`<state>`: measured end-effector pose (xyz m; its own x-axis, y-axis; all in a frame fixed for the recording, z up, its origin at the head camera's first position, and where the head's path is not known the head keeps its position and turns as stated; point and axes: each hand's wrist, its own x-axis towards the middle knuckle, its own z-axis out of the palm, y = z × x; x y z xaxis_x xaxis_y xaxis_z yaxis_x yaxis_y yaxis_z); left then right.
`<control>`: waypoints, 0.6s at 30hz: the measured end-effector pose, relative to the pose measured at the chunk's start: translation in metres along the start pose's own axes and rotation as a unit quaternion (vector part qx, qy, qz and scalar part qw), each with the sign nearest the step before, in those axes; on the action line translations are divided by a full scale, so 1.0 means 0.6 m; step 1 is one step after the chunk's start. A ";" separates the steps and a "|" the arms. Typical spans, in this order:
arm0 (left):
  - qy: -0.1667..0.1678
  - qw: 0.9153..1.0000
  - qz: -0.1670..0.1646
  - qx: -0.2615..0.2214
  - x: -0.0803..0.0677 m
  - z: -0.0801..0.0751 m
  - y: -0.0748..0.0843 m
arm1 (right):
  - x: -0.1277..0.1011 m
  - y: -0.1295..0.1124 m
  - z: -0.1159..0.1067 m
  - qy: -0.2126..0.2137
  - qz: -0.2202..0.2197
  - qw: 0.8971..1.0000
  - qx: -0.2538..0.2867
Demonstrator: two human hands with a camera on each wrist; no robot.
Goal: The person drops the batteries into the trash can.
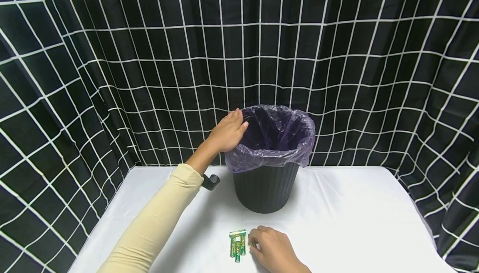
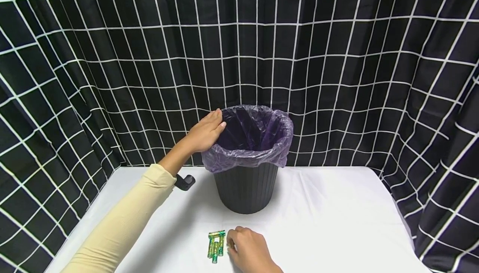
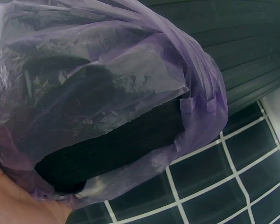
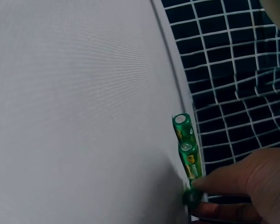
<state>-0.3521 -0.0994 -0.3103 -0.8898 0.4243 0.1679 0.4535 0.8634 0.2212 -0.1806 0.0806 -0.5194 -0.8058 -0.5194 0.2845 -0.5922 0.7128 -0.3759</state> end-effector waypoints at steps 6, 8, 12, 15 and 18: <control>0.002 1.000 -0.004 -0.002 -0.001 0.001 -0.001 | 0.004 0.001 -0.004 0.000 0.044 0.999 0.000; 0.000 1.000 -0.003 -0.003 -0.001 0.001 -0.001 | 0.004 0.001 -0.005 -0.005 0.056 0.998 -0.003; -0.004 1.000 -0.002 -0.007 -0.001 0.002 0.000 | 0.004 0.002 -0.007 -0.016 0.065 0.998 -0.013; -0.006 1.000 -0.005 -0.008 -0.003 0.000 0.002 | 0.002 0.003 -0.008 -0.017 0.061 0.998 -0.021; -0.006 1.000 -0.006 -0.007 -0.003 -0.001 0.003 | 0.001 0.004 -0.010 -0.018 0.059 0.998 -0.023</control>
<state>-0.3497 -0.0988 -0.3096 -0.8954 0.4175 0.1546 0.4439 0.8643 0.2366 -0.1827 0.0847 -0.5151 -0.8701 -0.4468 0.2080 -0.4929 0.7907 -0.3631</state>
